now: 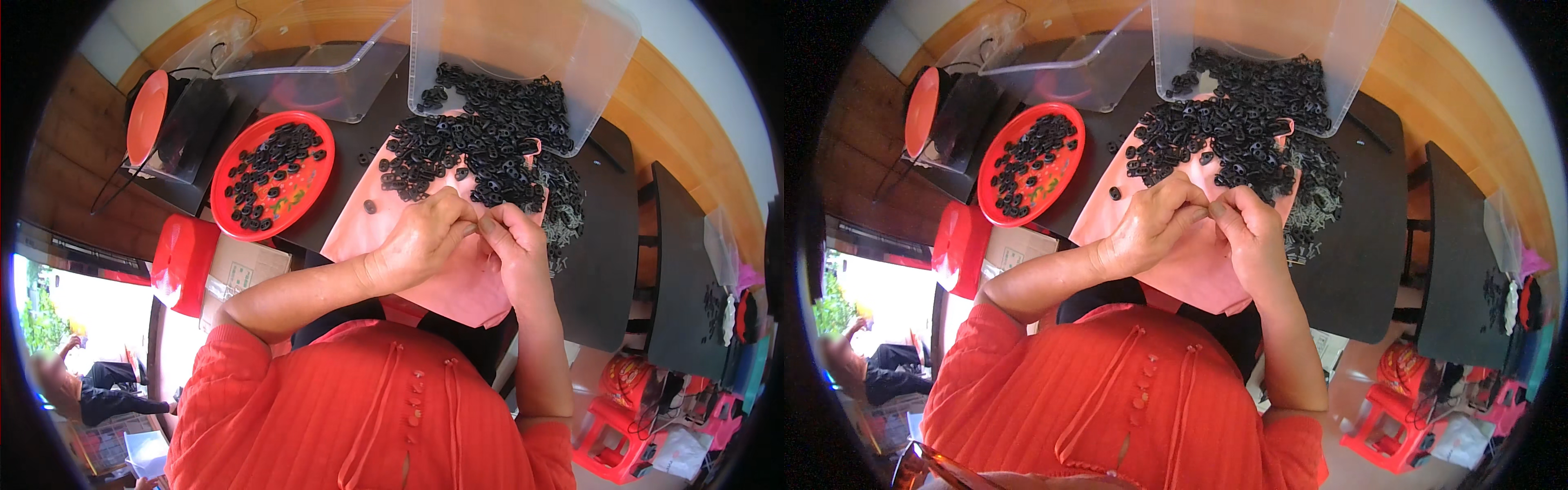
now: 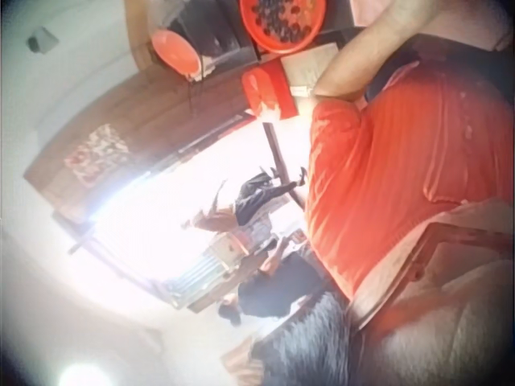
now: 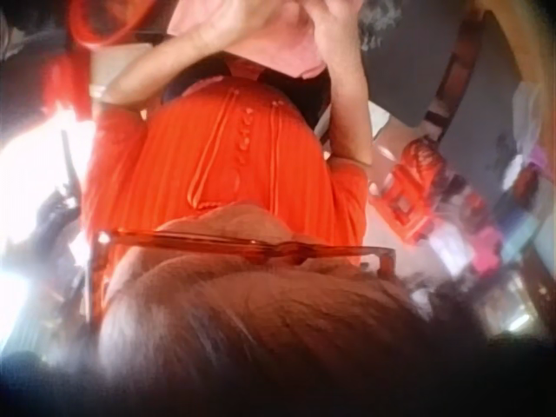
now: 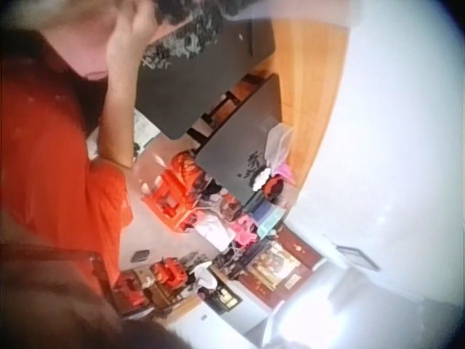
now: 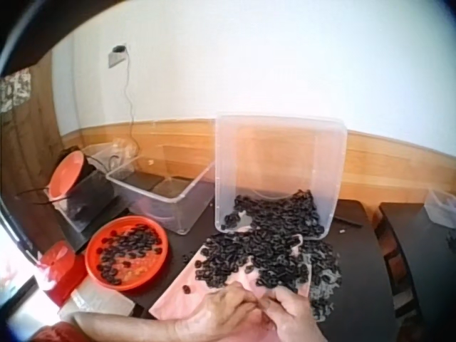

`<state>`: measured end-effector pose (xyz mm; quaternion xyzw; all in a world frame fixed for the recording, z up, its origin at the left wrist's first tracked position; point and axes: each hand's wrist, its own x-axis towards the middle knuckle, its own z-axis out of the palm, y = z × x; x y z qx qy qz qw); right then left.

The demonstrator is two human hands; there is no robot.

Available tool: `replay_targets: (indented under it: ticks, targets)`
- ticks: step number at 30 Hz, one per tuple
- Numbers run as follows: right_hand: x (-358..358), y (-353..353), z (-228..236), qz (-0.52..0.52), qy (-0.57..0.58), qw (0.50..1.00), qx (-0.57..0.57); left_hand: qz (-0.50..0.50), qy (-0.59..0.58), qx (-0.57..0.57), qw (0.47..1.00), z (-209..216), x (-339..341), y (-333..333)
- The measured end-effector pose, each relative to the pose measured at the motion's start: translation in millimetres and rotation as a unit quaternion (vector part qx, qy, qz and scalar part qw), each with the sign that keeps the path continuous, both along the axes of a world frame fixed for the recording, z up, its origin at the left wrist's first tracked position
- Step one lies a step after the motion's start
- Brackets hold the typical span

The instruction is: Sorting and inspecting small black plastic or rubber components on a workbench.

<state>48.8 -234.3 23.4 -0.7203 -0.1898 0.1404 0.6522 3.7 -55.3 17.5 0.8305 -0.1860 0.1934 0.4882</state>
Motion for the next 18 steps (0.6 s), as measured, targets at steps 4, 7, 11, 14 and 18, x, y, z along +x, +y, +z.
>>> replay_targets:
  ticks: [4, 7, 11, 14, 18]
  targets:
    - [0.1, 4.9, -1.8, 0.007, 0.067, 0.997, 0.030, 0.006, -0.010, -0.001, 1.000, -3.2, -2.0, 3.4]
    - [-0.8, 10.0, 1.4, 0.011, 0.079, 0.996, 0.041, 0.013, -0.024, -0.009, 1.000, -7.0, -0.6, 5.3]
    - [0.6, 10.8, -1.8, 0.018, 0.051, 0.998, 0.022, 0.027, 0.022, -0.015, 0.999, -5.2, -4.7, 4.9]
    - [1.0, 9.3, 1.1, 0.013, 0.076, 0.997, 0.021, 0.026, 0.045, -0.028, 0.998, -5.4, -5.9, 4.3]
    - [3.2, 9.0, -2.6, 0.016, 0.081, 0.996, 0.019, 0.053, 0.066, -0.015, 0.996, -3.1, -4.8, 2.6]
